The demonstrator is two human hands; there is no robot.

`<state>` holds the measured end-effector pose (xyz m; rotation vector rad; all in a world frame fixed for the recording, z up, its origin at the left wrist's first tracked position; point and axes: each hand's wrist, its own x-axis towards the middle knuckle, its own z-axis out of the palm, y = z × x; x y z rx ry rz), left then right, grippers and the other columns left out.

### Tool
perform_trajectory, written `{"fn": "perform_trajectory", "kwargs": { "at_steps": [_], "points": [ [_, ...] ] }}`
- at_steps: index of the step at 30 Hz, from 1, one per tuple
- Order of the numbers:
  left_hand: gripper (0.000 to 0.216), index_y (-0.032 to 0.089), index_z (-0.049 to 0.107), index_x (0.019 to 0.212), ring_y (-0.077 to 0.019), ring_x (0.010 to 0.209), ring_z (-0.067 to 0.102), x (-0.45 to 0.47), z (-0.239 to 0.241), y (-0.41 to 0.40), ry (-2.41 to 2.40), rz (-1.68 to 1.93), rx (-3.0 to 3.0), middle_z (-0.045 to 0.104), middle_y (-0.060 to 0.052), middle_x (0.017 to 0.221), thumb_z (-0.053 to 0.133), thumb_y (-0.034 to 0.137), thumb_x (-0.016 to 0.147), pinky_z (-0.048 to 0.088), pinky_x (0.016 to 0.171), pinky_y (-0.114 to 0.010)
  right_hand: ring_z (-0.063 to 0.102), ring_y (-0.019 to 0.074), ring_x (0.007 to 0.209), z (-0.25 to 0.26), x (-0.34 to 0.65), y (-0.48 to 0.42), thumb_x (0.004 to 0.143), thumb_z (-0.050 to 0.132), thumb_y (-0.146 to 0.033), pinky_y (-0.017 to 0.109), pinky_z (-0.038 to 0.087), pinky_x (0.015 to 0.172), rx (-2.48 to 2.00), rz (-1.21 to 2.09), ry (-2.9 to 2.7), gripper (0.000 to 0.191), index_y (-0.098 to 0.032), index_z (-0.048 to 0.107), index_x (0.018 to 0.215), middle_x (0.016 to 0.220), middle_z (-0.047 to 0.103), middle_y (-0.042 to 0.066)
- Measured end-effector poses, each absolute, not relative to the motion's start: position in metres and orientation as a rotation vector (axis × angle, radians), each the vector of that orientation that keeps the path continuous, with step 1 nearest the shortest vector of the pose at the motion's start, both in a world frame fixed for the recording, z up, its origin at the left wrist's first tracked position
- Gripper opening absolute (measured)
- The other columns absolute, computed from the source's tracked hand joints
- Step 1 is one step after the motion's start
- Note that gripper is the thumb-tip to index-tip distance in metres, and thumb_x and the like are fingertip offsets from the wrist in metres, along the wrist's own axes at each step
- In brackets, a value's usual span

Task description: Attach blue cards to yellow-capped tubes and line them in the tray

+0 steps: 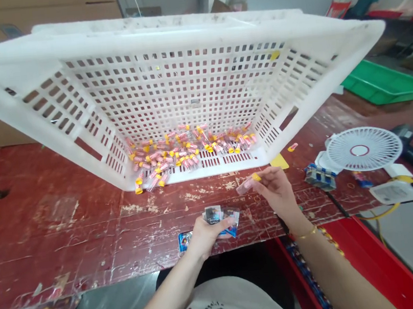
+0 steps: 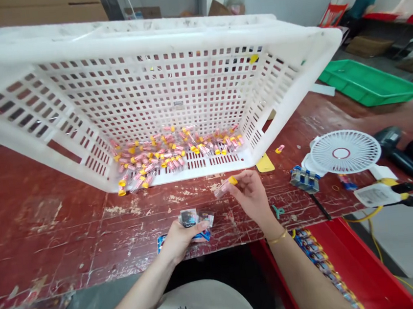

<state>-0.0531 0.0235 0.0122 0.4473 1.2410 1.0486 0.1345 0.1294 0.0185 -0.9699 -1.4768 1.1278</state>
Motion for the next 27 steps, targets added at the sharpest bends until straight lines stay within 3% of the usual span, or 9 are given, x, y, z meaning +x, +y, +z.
{"fn": "perform_trajectory", "kwargs": {
  "at_steps": [8,18,23,27],
  "points": [
    [0.046,0.01,0.073,0.088,-0.0245,0.076,0.069,-0.046,0.01,0.021,1.246,1.081,0.515,0.074,-0.011,0.078,0.08,0.046,0.06,0.057,0.064,-0.032,0.062,0.0181,0.086,0.073,0.121,0.096,0.083,0.063,-0.025,0.036,0.054,0.078,-0.849,0.983,-1.793,0.015,-0.024,0.055,0.095,0.097,0.06,0.005],
    [0.032,0.013,0.071,0.071,-0.0182,0.061,0.065,-0.047,0.016,0.021,1.312,1.148,0.622,0.071,-0.004,0.066,0.086,0.034,0.052,0.051,0.055,-0.025,0.061,0.0183,0.082,0.082,0.118,0.094,0.085,0.059,-0.023,0.036,0.053,0.076,-0.835,0.923,-1.975,0.006,-0.022,0.057,0.09,0.087,0.063,0.004],
    [0.033,0.013,0.068,0.066,-0.017,0.057,0.063,-0.047,0.016,0.02,1.3,1.151,0.643,0.069,-0.002,0.061,0.086,0.036,0.05,0.051,0.054,-0.025,0.062,0.0159,0.078,0.072,0.114,0.099,0.082,0.063,-0.03,0.032,0.053,0.073,-0.888,1.061,-1.946,0.012,-0.022,0.058,0.088,0.09,0.065,0.004],
    [0.038,0.01,0.071,0.084,-0.0233,0.074,0.069,-0.046,0.019,0.015,1.138,1.058,0.514,0.074,-0.01,0.076,0.082,0.039,0.061,0.055,0.062,-0.029,0.063,0.015,0.075,0.05,0.114,0.105,0.079,0.066,-0.038,0.032,0.055,0.072,-0.968,1.394,-1.747,0.02,-0.021,0.058,0.086,0.084,0.065,0.002]
  ]
}}
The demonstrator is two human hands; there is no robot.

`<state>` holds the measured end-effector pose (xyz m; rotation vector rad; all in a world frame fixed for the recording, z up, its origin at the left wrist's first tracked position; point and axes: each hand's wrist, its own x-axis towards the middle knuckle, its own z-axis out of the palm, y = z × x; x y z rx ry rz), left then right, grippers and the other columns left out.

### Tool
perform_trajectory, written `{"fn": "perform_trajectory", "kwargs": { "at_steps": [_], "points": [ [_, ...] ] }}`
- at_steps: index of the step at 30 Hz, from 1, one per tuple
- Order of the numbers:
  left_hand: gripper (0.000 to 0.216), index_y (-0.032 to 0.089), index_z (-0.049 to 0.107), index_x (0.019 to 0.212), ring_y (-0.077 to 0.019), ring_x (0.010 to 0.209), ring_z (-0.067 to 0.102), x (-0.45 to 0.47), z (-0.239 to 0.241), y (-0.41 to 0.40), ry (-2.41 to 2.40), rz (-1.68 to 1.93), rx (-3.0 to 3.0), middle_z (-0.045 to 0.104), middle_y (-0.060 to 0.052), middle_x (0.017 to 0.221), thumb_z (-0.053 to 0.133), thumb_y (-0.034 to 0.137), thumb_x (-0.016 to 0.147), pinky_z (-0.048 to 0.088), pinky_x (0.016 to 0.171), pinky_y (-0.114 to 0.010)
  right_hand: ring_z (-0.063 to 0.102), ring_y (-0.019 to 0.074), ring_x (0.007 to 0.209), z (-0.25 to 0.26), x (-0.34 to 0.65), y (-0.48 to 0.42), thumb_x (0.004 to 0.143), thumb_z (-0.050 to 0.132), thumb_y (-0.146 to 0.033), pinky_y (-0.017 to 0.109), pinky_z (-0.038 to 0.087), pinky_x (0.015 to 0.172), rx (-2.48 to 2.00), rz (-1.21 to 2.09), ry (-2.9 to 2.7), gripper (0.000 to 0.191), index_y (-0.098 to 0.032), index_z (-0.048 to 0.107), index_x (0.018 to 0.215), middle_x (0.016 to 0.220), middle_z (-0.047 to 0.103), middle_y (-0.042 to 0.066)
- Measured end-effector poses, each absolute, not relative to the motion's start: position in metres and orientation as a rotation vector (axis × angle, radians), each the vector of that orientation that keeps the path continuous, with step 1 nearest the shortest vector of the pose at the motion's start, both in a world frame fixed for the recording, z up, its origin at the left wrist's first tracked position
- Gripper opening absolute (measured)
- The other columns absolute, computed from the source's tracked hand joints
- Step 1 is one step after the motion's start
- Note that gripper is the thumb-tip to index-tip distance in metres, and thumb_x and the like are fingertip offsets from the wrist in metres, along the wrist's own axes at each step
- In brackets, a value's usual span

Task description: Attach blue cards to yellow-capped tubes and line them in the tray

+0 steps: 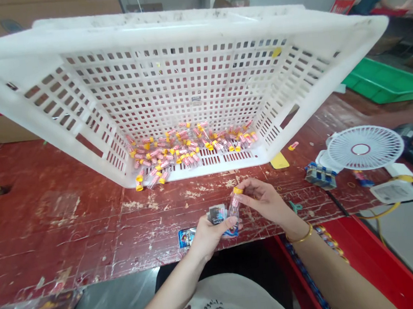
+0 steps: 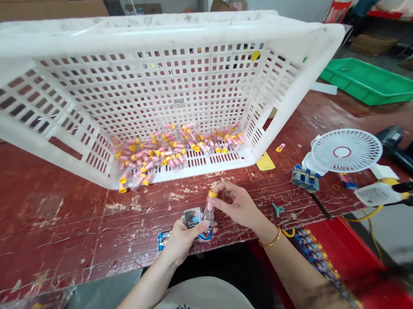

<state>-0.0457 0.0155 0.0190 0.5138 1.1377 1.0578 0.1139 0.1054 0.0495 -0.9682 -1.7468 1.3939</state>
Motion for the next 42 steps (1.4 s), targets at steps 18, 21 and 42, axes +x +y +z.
{"fn": "perform_trajectory", "kwargs": {
  "at_steps": [18,21,42],
  "points": [
    [0.037,0.01,0.072,0.091,-0.0166,0.069,0.069,-0.036,0.029,0.018,0.981,1.065,0.257,0.074,-0.009,0.077,0.084,0.028,0.061,0.054,0.071,-0.026,0.06,0.0164,0.09,0.022,0.099,0.044,0.065,0.073,-0.015,0.027,0.056,0.068,-1.014,1.411,-1.672,0.062,-0.027,0.033,0.112,0.114,0.046,0.007],
    [0.035,0.01,0.072,0.09,-0.0162,0.069,0.068,-0.034,0.03,0.018,0.97,1.083,0.271,0.074,-0.008,0.077,0.084,0.027,0.062,0.054,0.072,-0.026,0.059,0.018,0.094,0.021,0.099,0.043,0.065,0.072,-0.016,0.027,0.056,0.068,-1.008,1.379,-1.683,0.063,-0.027,0.032,0.114,0.114,0.046,0.007],
    [0.038,0.011,0.071,0.088,-0.0193,0.071,0.069,-0.034,0.008,0.017,1.207,0.847,0.443,0.074,-0.008,0.078,0.084,0.033,0.059,0.058,0.066,-0.028,0.047,0.0388,0.112,-0.142,0.418,-0.032,0.046,0.068,-0.05,0.049,0.042,0.086,-2.691,0.445,-1.257,0.061,-0.019,0.047,0.095,0.109,0.051,0.014]
  ]
}}
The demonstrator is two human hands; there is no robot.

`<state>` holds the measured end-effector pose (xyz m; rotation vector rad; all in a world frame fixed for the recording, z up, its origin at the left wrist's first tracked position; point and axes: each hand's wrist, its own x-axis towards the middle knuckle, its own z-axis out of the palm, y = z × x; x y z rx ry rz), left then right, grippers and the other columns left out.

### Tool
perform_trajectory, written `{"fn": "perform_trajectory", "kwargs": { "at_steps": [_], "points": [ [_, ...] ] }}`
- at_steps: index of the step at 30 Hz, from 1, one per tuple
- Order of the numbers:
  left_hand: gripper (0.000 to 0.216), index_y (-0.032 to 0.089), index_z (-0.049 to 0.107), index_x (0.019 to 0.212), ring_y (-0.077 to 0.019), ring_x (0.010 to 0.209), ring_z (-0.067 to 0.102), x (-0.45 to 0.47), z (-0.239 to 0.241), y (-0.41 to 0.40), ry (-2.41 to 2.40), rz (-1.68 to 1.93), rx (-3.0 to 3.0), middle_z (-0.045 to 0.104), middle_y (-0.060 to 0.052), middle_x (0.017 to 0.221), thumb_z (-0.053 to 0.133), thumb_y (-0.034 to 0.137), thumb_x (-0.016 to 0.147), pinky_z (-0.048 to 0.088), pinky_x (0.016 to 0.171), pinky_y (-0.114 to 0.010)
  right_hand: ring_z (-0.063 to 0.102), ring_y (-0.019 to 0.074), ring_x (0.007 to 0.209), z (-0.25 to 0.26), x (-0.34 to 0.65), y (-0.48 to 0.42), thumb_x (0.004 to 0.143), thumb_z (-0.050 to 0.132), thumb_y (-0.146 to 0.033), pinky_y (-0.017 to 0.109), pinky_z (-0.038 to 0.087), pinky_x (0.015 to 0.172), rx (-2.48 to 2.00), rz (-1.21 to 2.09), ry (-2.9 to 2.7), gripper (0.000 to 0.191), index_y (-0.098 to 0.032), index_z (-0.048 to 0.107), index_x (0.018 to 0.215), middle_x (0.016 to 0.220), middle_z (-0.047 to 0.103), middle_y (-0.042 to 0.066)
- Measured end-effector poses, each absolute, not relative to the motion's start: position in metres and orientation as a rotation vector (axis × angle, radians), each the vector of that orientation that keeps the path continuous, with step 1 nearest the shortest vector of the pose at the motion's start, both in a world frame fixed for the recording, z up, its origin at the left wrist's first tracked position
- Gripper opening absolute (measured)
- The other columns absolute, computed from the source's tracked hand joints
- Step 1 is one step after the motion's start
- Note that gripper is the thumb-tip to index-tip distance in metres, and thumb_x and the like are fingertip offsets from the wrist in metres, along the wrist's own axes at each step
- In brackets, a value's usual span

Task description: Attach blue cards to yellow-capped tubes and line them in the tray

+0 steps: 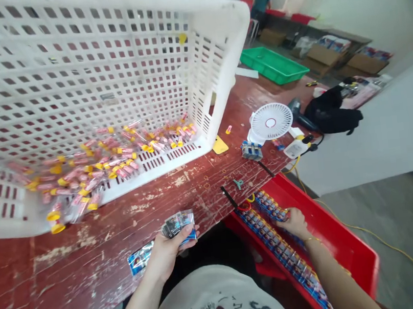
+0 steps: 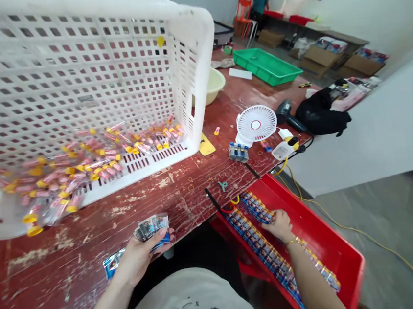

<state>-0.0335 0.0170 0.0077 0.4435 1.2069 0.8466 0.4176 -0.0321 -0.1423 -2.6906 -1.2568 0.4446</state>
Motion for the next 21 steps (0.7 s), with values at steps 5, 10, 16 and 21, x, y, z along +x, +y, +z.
{"fn": "perform_trajectory", "kwargs": {
  "at_steps": [5,10,16,21],
  "points": [
    [0.033,0.01,0.072,0.084,-0.0214,0.078,0.069,-0.031,0.007,0.021,1.203,0.862,0.402,0.074,-0.011,0.088,0.082,0.032,0.062,0.058,0.07,-0.031,0.045,0.0404,0.115,-0.153,0.424,-0.044,0.044,0.067,-0.051,0.051,0.04,0.087,-2.731,0.443,-1.248,0.064,-0.02,0.048,0.097,0.113,0.049,0.014],
    [0.034,0.01,0.072,0.093,-0.0257,0.09,0.068,-0.025,0.01,0.022,1.134,0.825,0.429,0.071,-0.015,0.106,0.077,0.034,0.069,0.058,0.075,-0.034,0.045,0.0404,0.115,-0.163,0.428,-0.045,0.046,0.068,-0.054,0.049,0.041,0.085,-2.677,0.452,-1.281,0.056,-0.022,0.049,0.088,0.117,0.049,0.017],
    [0.035,0.012,0.071,0.094,-0.0269,0.094,0.068,-0.03,0.013,0.02,1.149,0.842,0.452,0.07,-0.015,0.109,0.077,0.036,0.068,0.058,0.075,-0.033,0.055,0.0394,0.1,-0.168,0.425,-0.04,0.04,0.068,-0.059,0.05,0.045,0.077,-2.593,0.349,-1.282,0.063,-0.023,0.047,0.087,0.092,0.054,0.009],
    [0.039,0.012,0.07,0.096,-0.027,0.091,0.069,-0.039,0.004,0.014,1.164,0.832,0.407,0.072,-0.015,0.105,0.078,0.037,0.068,0.058,0.077,-0.036,0.056,0.0428,0.099,-0.151,0.422,-0.052,0.045,0.071,-0.054,0.053,0.044,0.077,-2.42,0.239,-1.398,0.058,-0.028,0.049,0.093,0.094,0.056,0.013]
  ]
}}
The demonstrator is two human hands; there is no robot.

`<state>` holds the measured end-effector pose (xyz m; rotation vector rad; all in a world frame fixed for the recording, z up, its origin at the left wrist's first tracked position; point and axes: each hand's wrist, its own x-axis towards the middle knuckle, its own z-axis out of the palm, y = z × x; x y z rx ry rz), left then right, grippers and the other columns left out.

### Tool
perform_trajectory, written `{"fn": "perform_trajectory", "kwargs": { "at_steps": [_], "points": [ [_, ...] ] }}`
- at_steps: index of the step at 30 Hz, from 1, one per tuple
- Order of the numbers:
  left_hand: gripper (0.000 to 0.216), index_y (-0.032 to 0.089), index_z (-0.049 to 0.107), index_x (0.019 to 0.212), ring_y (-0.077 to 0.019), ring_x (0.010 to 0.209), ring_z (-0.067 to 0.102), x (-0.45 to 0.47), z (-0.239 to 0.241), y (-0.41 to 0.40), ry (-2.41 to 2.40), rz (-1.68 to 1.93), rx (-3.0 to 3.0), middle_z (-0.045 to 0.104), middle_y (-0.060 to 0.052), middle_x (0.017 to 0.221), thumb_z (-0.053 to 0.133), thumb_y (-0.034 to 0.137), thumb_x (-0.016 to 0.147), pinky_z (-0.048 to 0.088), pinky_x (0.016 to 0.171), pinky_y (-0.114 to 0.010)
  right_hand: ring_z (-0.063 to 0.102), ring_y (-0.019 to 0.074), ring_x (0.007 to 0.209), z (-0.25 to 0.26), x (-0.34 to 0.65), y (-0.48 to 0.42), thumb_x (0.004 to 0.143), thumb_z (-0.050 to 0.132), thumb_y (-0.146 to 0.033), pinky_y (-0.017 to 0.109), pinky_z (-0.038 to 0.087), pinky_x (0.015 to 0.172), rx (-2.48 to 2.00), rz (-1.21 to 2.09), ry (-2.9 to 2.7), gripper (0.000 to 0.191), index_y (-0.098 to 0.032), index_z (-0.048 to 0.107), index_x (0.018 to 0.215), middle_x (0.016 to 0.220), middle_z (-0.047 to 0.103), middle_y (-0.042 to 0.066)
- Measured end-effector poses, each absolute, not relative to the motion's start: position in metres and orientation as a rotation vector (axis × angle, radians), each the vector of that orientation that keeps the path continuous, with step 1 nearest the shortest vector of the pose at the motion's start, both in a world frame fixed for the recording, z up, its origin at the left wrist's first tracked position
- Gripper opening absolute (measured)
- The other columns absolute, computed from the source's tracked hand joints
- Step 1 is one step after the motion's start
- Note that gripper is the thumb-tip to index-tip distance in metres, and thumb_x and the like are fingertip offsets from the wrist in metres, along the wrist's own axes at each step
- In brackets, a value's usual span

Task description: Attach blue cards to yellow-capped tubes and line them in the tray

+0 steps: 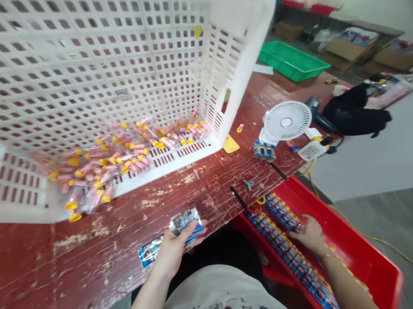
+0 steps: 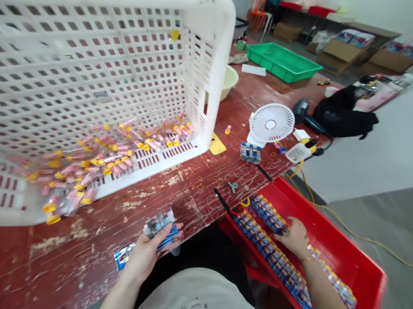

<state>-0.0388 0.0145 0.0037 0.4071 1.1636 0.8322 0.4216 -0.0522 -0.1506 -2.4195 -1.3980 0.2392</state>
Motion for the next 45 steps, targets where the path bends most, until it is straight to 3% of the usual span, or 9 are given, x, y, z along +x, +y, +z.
{"fn": "perform_trajectory", "kwargs": {
  "at_steps": [5,9,13,17,20,24,29,37,45],
  "points": [
    [0.042,0.011,0.07,0.094,-0.0249,0.084,0.07,-0.046,-0.002,0.015,1.159,0.835,0.39,0.074,-0.016,0.096,0.079,0.04,0.065,0.058,0.073,-0.033,0.057,0.0379,0.097,-0.111,0.344,0.007,0.065,0.063,-0.053,0.056,0.044,0.082,-2.004,-0.047,-1.519,0.051,-0.016,0.054,0.099,0.099,0.059,0.018],
    [0.046,0.011,0.07,0.091,-0.023,0.076,0.071,-0.053,-0.001,0.015,1.219,0.955,0.378,0.074,-0.014,0.09,0.083,0.041,0.059,0.057,0.068,-0.031,0.057,0.0246,0.096,-0.059,0.214,0.109,0.08,0.056,-0.033,0.043,0.044,0.09,-1.378,0.346,-1.804,0.016,-0.019,0.056,0.089,0.097,0.062,0.01],
    [0.045,0.011,0.07,0.089,-0.0238,0.079,0.071,-0.061,0.006,0.01,1.265,1.011,0.332,0.074,-0.016,0.093,0.079,0.046,0.063,0.057,0.066,-0.029,0.054,0.024,0.101,-0.032,0.091,0.214,0.079,0.055,-0.022,0.041,0.041,0.096,-1.236,0.573,-1.883,0.013,-0.017,0.054,0.091,0.099,0.061,0.011],
    [0.041,0.011,0.07,0.088,-0.024,0.083,0.07,-0.069,0.013,0.007,1.294,1.089,0.33,0.073,-0.016,0.095,0.079,0.044,0.064,0.057,0.064,-0.028,0.047,0.0303,0.113,-0.035,0.024,0.264,0.074,0.056,-0.014,0.052,0.03,0.104,-1.259,0.701,-1.823,0.023,-0.013,0.052,0.097,0.108,0.057,0.018],
    [0.039,0.011,0.07,0.082,-0.0218,0.077,0.07,-0.075,0.015,0.009,1.31,1.129,0.31,0.074,-0.014,0.087,0.083,0.039,0.059,0.056,0.062,-0.027,0.051,0.03,0.11,-0.04,0.02,0.259,0.078,0.055,-0.02,0.055,0.034,0.1,-1.288,0.837,-1.708,0.029,-0.014,0.048,0.106,0.105,0.058,0.016],
    [0.038,0.011,0.07,0.078,-0.0175,0.061,0.066,-0.078,0.016,0.015,1.302,1.137,0.324,0.071,-0.007,0.068,0.086,0.036,0.054,0.056,0.059,-0.029,0.066,0.0202,0.086,-0.028,0.053,0.212,0.086,0.049,-0.034,0.046,0.053,0.083,-1.216,1.135,-1.581,0.038,-0.024,0.036,0.12,0.092,0.062,0.005],
    [0.035,0.011,0.071,0.071,-0.016,0.054,0.062,-0.071,0.018,0.021,1.311,1.129,0.459,0.066,-0.004,0.057,0.086,0.037,0.052,0.055,0.057,-0.029,0.068,0.0168,0.086,0.012,0.086,0.136,0.082,0.063,-0.035,0.043,0.053,0.088,-0.844,1.678,-1.285,0.036,-0.031,0.04,0.11,0.096,0.061,-0.002],
    [0.031,0.013,0.068,0.064,-0.0149,0.05,0.059,-0.065,0.013,0.021,1.335,1.151,0.57,0.064,-0.001,0.053,0.086,0.034,0.052,0.052,0.054,-0.027,0.063,0.0172,0.093,0.036,0.092,0.111,0.084,0.063,-0.031,0.041,0.053,0.088,-0.768,1.459,-1.61,0.029,-0.028,0.044,0.105,0.106,0.06,0.003],
    [0.033,0.012,0.068,0.067,-0.014,0.049,0.06,-0.063,0.009,0.02,1.357,1.138,0.542,0.064,-0.001,0.053,0.087,0.033,0.05,0.053,0.053,-0.026,0.065,0.0179,0.086,0.033,0.094,0.104,0.081,0.065,-0.032,0.04,0.054,0.081,-0.809,1.532,-1.592,0.031,-0.027,0.043,0.102,0.095,0.063,0.002]
  ]
}}
